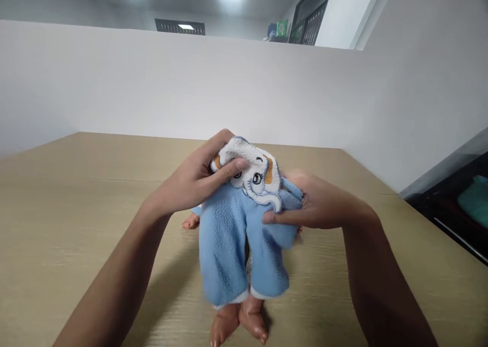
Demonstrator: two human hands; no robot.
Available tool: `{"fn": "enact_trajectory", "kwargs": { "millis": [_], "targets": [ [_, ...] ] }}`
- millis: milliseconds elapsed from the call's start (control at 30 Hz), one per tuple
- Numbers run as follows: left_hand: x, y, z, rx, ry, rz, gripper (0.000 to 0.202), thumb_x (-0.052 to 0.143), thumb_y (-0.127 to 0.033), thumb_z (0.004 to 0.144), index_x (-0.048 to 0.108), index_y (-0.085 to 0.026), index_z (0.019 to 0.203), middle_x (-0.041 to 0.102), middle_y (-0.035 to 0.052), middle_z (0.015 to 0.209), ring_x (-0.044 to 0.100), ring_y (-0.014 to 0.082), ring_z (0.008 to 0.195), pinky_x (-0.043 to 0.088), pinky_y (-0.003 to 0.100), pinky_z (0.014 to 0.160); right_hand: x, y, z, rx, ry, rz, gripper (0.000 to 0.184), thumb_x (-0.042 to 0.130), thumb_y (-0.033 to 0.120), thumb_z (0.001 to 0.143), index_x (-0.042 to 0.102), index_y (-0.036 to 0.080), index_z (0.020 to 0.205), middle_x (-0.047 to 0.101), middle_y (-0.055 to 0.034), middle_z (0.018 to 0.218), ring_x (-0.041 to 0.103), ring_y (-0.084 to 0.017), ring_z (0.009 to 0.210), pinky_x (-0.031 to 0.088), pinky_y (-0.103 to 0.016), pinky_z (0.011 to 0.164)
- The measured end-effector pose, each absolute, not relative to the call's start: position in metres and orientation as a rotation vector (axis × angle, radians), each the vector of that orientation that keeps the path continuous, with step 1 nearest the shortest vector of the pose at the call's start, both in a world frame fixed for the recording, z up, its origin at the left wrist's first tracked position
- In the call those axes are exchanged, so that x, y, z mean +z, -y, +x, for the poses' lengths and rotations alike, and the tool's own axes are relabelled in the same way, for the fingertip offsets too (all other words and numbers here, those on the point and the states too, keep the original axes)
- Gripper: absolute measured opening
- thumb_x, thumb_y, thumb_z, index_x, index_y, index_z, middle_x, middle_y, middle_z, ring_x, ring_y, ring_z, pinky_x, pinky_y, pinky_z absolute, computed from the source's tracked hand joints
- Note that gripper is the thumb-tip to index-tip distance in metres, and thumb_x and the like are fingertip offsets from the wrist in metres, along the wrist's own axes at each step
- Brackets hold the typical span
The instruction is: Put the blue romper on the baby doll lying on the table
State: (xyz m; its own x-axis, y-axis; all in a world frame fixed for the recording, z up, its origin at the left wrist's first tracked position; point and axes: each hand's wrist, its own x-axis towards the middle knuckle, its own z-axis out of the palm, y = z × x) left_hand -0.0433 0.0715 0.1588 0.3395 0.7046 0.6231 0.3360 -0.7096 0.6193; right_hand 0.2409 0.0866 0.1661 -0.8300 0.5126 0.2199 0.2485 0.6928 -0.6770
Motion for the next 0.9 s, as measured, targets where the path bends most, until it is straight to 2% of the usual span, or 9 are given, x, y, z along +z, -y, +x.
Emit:
{"fn": "enact_trajectory", "kwargs": {
  "millis": [133,200,333,467,567,667,733,833,900],
  "targets": [
    [0.167,-0.072,-0.07,0.89,-0.851,2.17,0.037,0.085,-0.047,0.09,0.074,-0.02,0.113,0.074,0.0053,0.103,0.07,0.0247,0.098,0.061,0.031,0.085,0.16,-0.087,0.241,0.964,2.268,-0.56,0.015,0.083,0.035,0.092,0.077,0.022,0.096,0.073,0.0008,0.093,0.067,-0.019,0.086,0.054,-0.029,0.084],
    [0.168,-0.072,-0.08,0.761,-0.819,2.108,0.036,0.087,-0.045,0.088,0.077,-0.021,0.112,0.077,0.0061,0.101,0.073,0.0266,0.098,0.063,0.034,0.085,0.157,-0.09,0.241,1.012,2.25,-0.607,0.017,0.083,0.035,0.093,0.079,0.022,0.102,0.076,0.0004,0.098,0.07,-0.021,0.092,0.056,-0.03,0.088],
    [0.163,-0.074,-0.075,0.943,-0.756,2.053,0.032,0.083,-0.045,0.092,0.076,-0.021,0.113,0.076,0.005,0.094,0.075,0.0252,0.094,0.065,0.035,0.084,0.151,-0.096,0.228,1.134,2.529,-0.564,0.048,0.088,0.039,0.087,0.075,0.023,0.13,0.077,-0.0035,0.124,0.072,-0.026,0.114,0.057,-0.035,0.103],
    [0.161,-0.073,-0.057,0.921,-0.687,2.092,0.035,0.079,-0.046,0.096,0.073,-0.02,0.119,0.077,0.0058,0.102,0.075,0.0233,0.096,0.065,0.031,0.084,0.14,-0.097,0.213,1.262,2.627,-0.635,0.061,0.092,0.049,0.08,0.075,0.024,0.132,0.076,-0.0054,0.13,0.073,-0.027,0.115,0.06,-0.037,0.105],
    [0.164,-0.071,-0.063,0.772,-0.689,2.09,0.037,0.084,-0.047,0.091,0.075,-0.018,0.113,0.078,0.006,0.099,0.076,0.0246,0.093,0.065,0.031,0.081,0.132,-0.097,0.213,1.266,2.427,-0.651,0.065,0.097,0.045,0.075,0.075,0.023,0.132,0.076,-0.006,0.13,0.072,-0.028,0.119,0.059,-0.039,0.108],
    [0.163,-0.074,-0.079,0.762,-0.708,2.092,0.04,0.093,-0.048,0.08,0.076,-0.019,0.101,0.075,0.0041,0.089,0.076,0.0267,0.093,0.066,0.033,0.082,0.126,-0.102,0.22,1.353,2.149,-0.523,0.053,0.09,0.045,0.084,0.075,0.021,0.13,0.078,-0.0063,0.123,0.072,-0.027,0.117,0.059,-0.038,0.104],
    [0.16,-0.079,-0.086,0.802,-0.702,2.085,0.038,0.088,-0.051,0.086,0.074,-0.019,0.101,0.075,0.0041,0.089,0.075,0.0269,0.098,0.066,0.034,0.085,0.123,-0.107,0.223,1.458,2.084,-0.467,0.054,0.089,0.048,0.084,0.075,0.019,0.128,0.079,-0.0062,0.116,0.074,-0.026,0.112,0.061,-0.034,0.098],
    [0.156,-0.085,-0.087,0.893,-0.696,2.046,0.039,0.073,-0.057,0.098,0.072,-0.02,0.111,0.075,0.0051,0.097,0.074,0.0246,0.099,0.065,0.033,0.086,0.123,-0.112,0.224,1.754,2.382,-0.345,0.056,0.098,0.045,0.072,0.08,0.015,0.116,0.081,-0.0068,0.107,0.077,-0.025,0.098,0.063,-0.028,0.087],
    [0.155,-0.087,-0.084,0.898,-0.726,2.02,0.041,0.068,-0.058,0.101,0.071,-0.019,0.113,0.075,0.0056,0.097,0.074,0.0233,0.094,0.065,0.031,0.082,0.123,-0.111,0.224,1.797,2.507,-0.367,0.055,0.1,0.04,0.068,0.081,0.016,0.114,0.082,-0.0068,0.108,0.077,-0.026,0.101,0.064,-0.028,0.085]
  ]
}}
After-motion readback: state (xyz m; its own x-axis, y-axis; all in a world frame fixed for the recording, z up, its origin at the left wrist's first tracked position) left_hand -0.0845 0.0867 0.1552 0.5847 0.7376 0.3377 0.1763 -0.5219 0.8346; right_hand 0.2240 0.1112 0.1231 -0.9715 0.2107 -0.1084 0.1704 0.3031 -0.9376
